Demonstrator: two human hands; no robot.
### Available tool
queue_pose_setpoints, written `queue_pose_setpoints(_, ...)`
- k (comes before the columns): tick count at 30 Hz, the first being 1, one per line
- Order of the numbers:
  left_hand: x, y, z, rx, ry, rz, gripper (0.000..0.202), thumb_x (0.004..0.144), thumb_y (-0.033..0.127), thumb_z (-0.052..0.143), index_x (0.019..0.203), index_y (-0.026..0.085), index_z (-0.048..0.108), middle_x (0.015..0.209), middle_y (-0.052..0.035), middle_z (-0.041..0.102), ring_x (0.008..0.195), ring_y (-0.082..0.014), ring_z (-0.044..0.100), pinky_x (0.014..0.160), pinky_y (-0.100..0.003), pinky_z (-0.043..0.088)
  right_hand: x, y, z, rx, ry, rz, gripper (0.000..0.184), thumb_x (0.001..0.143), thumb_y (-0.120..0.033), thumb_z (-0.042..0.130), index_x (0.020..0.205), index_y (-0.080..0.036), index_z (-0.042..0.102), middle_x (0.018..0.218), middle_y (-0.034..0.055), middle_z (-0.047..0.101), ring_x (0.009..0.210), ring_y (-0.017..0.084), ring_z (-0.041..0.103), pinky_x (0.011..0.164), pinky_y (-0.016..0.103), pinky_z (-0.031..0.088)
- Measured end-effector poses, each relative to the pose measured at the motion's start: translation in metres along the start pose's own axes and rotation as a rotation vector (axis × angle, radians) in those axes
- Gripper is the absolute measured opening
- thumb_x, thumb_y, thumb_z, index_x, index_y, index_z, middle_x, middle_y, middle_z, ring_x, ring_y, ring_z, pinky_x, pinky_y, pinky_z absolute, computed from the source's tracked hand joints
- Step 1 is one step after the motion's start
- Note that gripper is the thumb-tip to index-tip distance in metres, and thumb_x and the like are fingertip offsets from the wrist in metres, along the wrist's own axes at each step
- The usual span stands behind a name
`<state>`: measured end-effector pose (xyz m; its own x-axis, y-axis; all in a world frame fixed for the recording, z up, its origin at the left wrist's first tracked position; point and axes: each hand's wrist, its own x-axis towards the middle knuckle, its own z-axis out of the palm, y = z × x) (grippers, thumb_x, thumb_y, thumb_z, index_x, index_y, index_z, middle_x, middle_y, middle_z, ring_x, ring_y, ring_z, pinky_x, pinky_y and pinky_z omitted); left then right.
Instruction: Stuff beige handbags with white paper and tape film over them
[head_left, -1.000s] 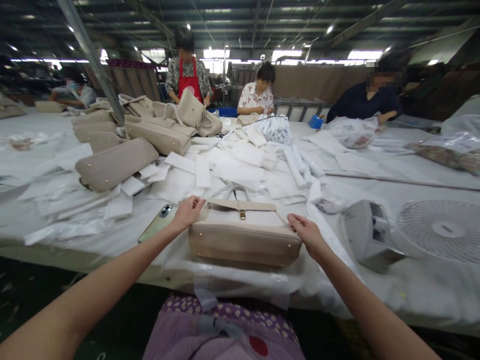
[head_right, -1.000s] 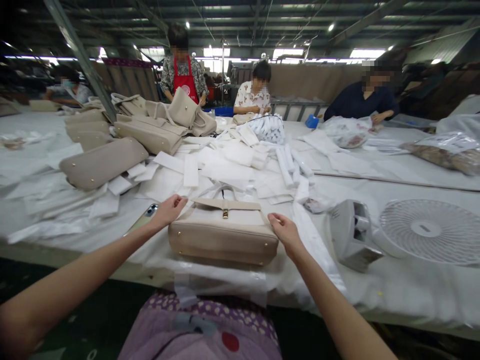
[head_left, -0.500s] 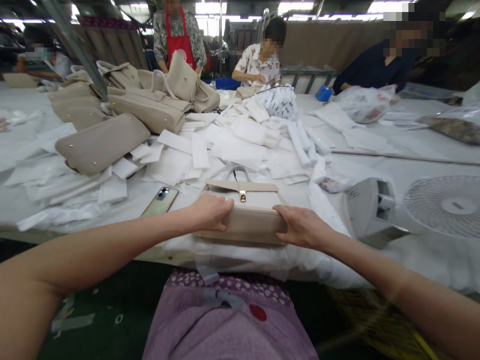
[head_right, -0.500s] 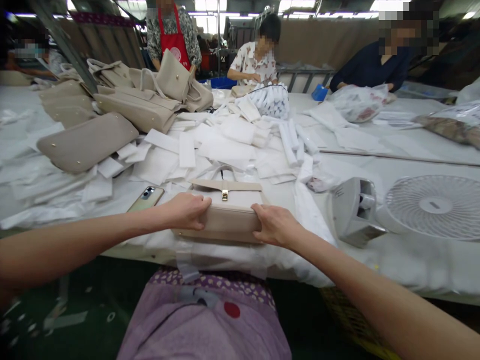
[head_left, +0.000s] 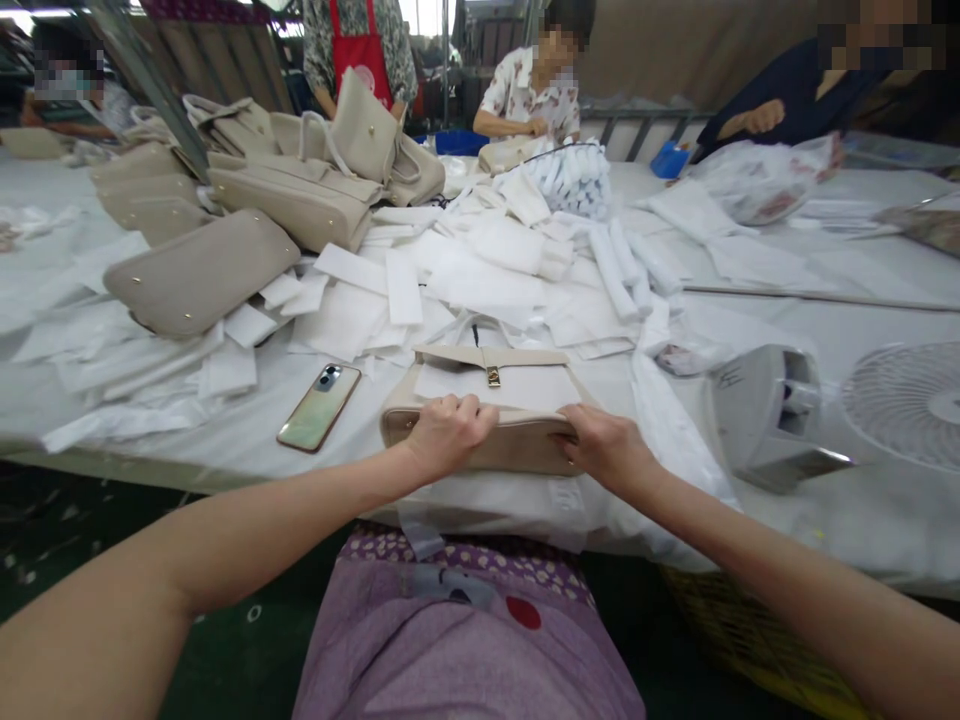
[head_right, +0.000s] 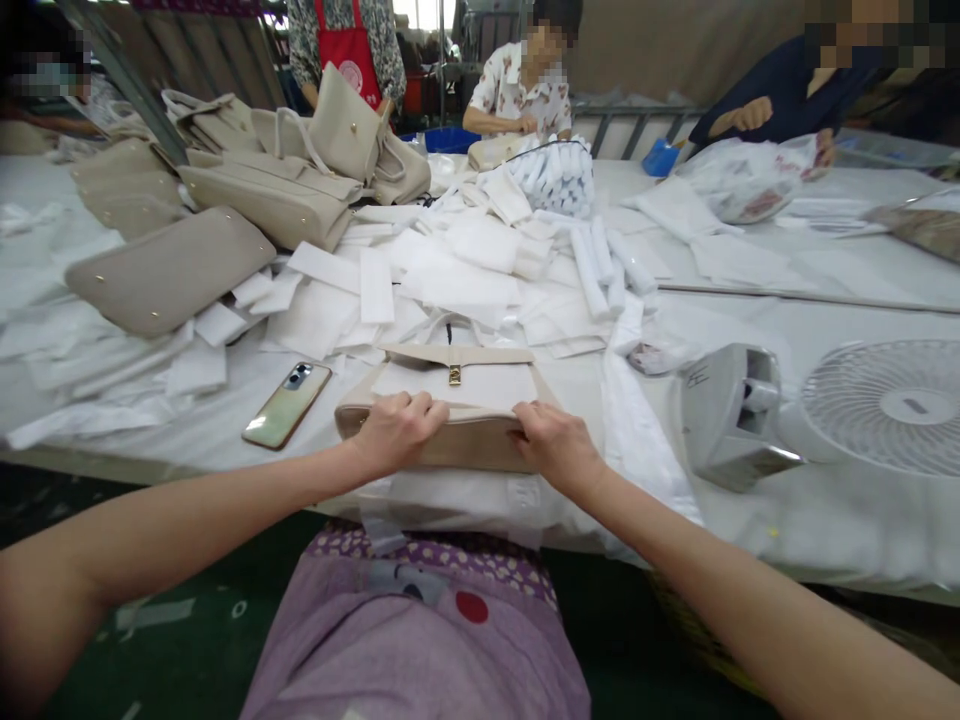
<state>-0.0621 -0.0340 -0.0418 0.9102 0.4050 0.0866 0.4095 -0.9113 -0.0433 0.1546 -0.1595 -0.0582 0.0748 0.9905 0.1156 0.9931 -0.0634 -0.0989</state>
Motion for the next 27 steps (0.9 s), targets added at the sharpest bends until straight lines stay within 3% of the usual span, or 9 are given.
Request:
queue_pose_setpoints(4, -0.012, 0.014, 0.013, 0.008, 0.075, 0.049, 0.03, 0.09, 0.011, 0.029, 0.09, 0.015, 0.059, 0.08, -0.0132, 0.058, 0.073, -0.0215, 0.055, 0.064, -0.033, 0.041, -0.016, 0.0, 0.023, -0.011, 0.101, -0.095, 0.02, 0.088, -0.017, 0.041, 0.088, -0.018, 0.061, 0.084, 0.0104, 0.065, 0.085, 0.023, 0.057, 0.076, 0.032, 0.041)
queue_pose_setpoints(8, -0.01, 0.012, 0.009, 0.021, 0.02, 0.086, 0.032, 0.09, 0.012, 0.03, 0.102, 0.016, 0.06, 0.084, -0.0137, 0.062, 0.076, -0.0222, 0.058, 0.063, -0.032, 0.041, -0.009, 0.004, 0.016, -0.05, -0.012, -0.172, 0.021, 0.083, -0.01, 0.042, 0.085, -0.017, 0.062, 0.086, 0.0106, 0.065, 0.084, 0.023, 0.058, 0.074, 0.031, 0.042)
queue_pose_setpoints(12, 0.002, -0.03, -0.016, -0.137, -0.222, 0.184, 0.052, 0.077, 0.01, 0.048, 0.127, 0.025, 0.049, 0.095, -0.0075, 0.066, 0.078, -0.0218, 0.061, 0.067, -0.029, 0.043, 0.005, 0.014, -0.009, 0.157, -0.165, -0.229, 0.021, 0.084, -0.019, 0.045, 0.096, -0.02, 0.063, 0.091, 0.0069, 0.066, 0.085, 0.023, 0.06, 0.073, 0.03, 0.044)
queue_pose_setpoints(15, 0.008, -0.073, -0.03, -0.378, -0.437, 0.251, 0.071, 0.061, 0.011, 0.061, 0.128, 0.031, 0.05, 0.107, 0.0001, 0.066, 0.088, -0.0215, 0.061, 0.076, -0.026, 0.043, 0.012, 0.024, -0.021, 0.376, -0.207, -0.216, 0.029, 0.081, -0.024, 0.051, 0.108, -0.026, 0.062, 0.101, 0.0014, 0.067, 0.091, 0.022, 0.061, 0.081, 0.03, 0.045)
queue_pose_setpoints(17, 0.008, -0.091, -0.032, -0.468, -0.502, 0.266, 0.076, 0.056, 0.012, 0.064, 0.128, 0.03, 0.05, 0.111, 0.002, 0.066, 0.092, -0.0215, 0.06, 0.079, -0.024, 0.043, 0.017, 0.03, -0.023, 0.428, -0.253, -0.175, 0.033, 0.076, -0.024, 0.056, 0.109, -0.027, 0.063, 0.101, -0.0003, 0.067, 0.09, 0.022, 0.062, 0.082, 0.03, 0.045)
queue_pose_setpoints(20, 0.004, -0.097, -0.029, -0.456, -0.456, 0.285, 0.078, 0.055, 0.008, 0.06, 0.13, 0.029, 0.049, 0.113, 0.0007, 0.065, 0.094, -0.0218, 0.061, 0.079, -0.023, 0.043, 0.021, 0.039, -0.02, 0.398, -0.32, -0.17, 0.043, 0.07, -0.019, 0.06, 0.112, -0.028, 0.063, 0.097, -0.0007, 0.068, 0.089, 0.023, 0.062, 0.087, 0.034, 0.045)
queue_pose_setpoints(23, -0.003, -0.089, -0.023, -0.352, -0.371, 0.305, 0.08, 0.058, 0.005, 0.056, 0.133, 0.029, 0.044, 0.113, -0.0022, 0.065, 0.095, -0.0229, 0.061, 0.082, -0.027, 0.043, 0.019, 0.044, -0.011, 0.323, -0.294, -0.225, 0.052, 0.07, -0.013, 0.057, 0.12, -0.029, 0.058, 0.104, 0.0005, 0.067, 0.1, 0.026, 0.06, 0.1, 0.049, 0.036)
queue_pose_setpoints(27, -0.02, -0.078, 0.001, -0.12, -0.293, 0.265, 0.078, 0.07, 0.003, 0.052, 0.141, 0.027, 0.031, 0.099, -0.0075, 0.066, 0.09, -0.0248, 0.061, 0.095, -0.047, 0.035, 0.003, 0.047, 0.009, 0.254, -0.193, -0.303, 0.065, 0.072, -0.002, 0.046, 0.131, -0.028, 0.047, 0.123, 0.0052, 0.06, 0.118, 0.028, 0.05, 0.104, 0.063, 0.023)
